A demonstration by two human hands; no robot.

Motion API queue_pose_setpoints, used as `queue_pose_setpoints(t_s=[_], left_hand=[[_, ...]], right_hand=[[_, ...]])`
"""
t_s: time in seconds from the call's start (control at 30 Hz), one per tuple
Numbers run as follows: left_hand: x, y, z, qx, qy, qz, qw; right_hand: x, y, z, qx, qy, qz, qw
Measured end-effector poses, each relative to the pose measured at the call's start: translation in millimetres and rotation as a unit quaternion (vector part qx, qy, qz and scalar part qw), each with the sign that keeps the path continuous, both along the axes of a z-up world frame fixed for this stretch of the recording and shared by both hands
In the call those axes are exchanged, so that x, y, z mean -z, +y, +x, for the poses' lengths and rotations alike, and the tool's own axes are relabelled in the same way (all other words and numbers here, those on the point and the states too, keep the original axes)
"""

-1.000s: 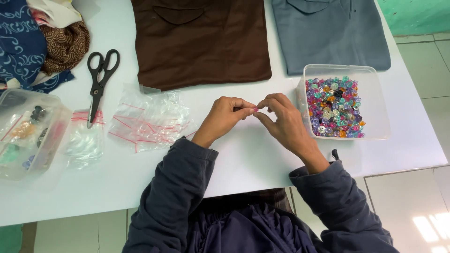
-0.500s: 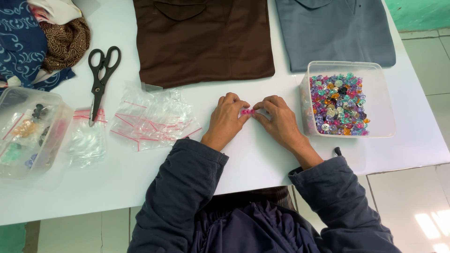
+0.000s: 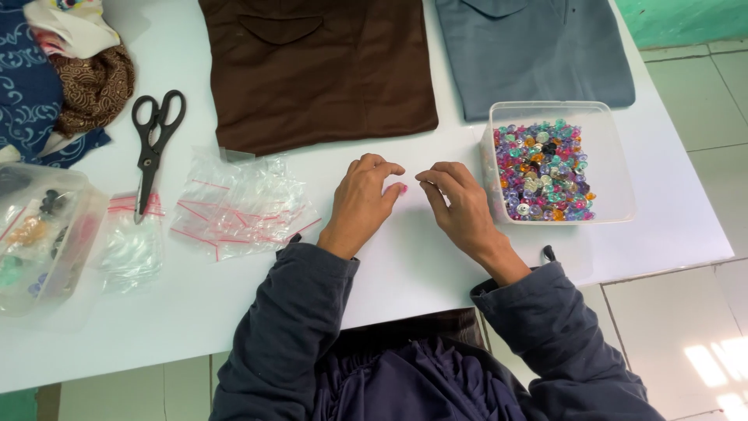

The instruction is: The person sorts small colorful buttons from a plastic container into small ziplock bags on a white table. They handle the buttons by hand, placing them into bags and occasionally adjusting the bags. Folded trousers and scissors are visible on the table.

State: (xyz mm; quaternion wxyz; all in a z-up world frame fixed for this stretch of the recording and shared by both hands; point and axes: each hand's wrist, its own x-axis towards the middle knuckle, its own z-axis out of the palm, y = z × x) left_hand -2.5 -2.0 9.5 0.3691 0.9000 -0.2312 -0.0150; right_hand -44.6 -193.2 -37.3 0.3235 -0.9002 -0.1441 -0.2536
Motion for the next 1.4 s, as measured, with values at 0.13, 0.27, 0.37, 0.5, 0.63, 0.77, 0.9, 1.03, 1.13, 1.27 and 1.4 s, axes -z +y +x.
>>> queue_pose_setpoints(t_s=[0.13, 0.27, 0.37, 0.5, 0.63, 0.77, 0.9, 1.03, 1.13, 1.27, 1.4], left_hand=[[-32, -21, -10, 0.031, -0.040, -0.054, 0.997], [-55, -63, -10, 0.092, -0.063, -0.127, 0.986], [-45, -111, 4, 0.134, -0.078, -0.152, 0.976], [-13, -187, 29, 0.182, -0.081, -0.108, 0.974], [28, -252, 50, 0.190, -0.092, -0.056, 0.976], [68, -285, 62, 0.174, -0.103, 0.001, 0.979], [55, -266, 55, 0.177, -0.076, -0.002, 0.981], [57, -263, 58, 0.181, -0.057, -0.016, 0.982], [63, -263, 59, 0.164, -0.050, -0.032, 0.985], [69, -263, 61, 0.145, -0.068, -0.019, 0.987], [68, -261, 61, 0.138, -0.072, -0.008, 0.988]], right_hand=[[-41, -7, -22, 0.011, -0.089, 0.015, 0.996], [-70, -50, -32, 0.041, -0.108, 0.025, 0.993], [-87, -91, -34, 0.073, -0.094, 0.020, 0.993], [-75, -159, -24, 0.155, 0.005, -0.006, 0.988], [-51, -200, -6, 0.178, 0.081, -0.021, 0.980], [-27, -203, 8, 0.196, 0.168, -0.052, 0.965], [-19, -199, 12, 0.204, 0.228, -0.076, 0.949], [-23, -197, 11, 0.191, 0.235, -0.091, 0.949], [-25, -195, 10, 0.195, 0.244, -0.086, 0.946], [-16, -200, 14, 0.184, 0.236, -0.105, 0.948], [-21, -195, 14, 0.186, 0.234, -0.128, 0.946]])
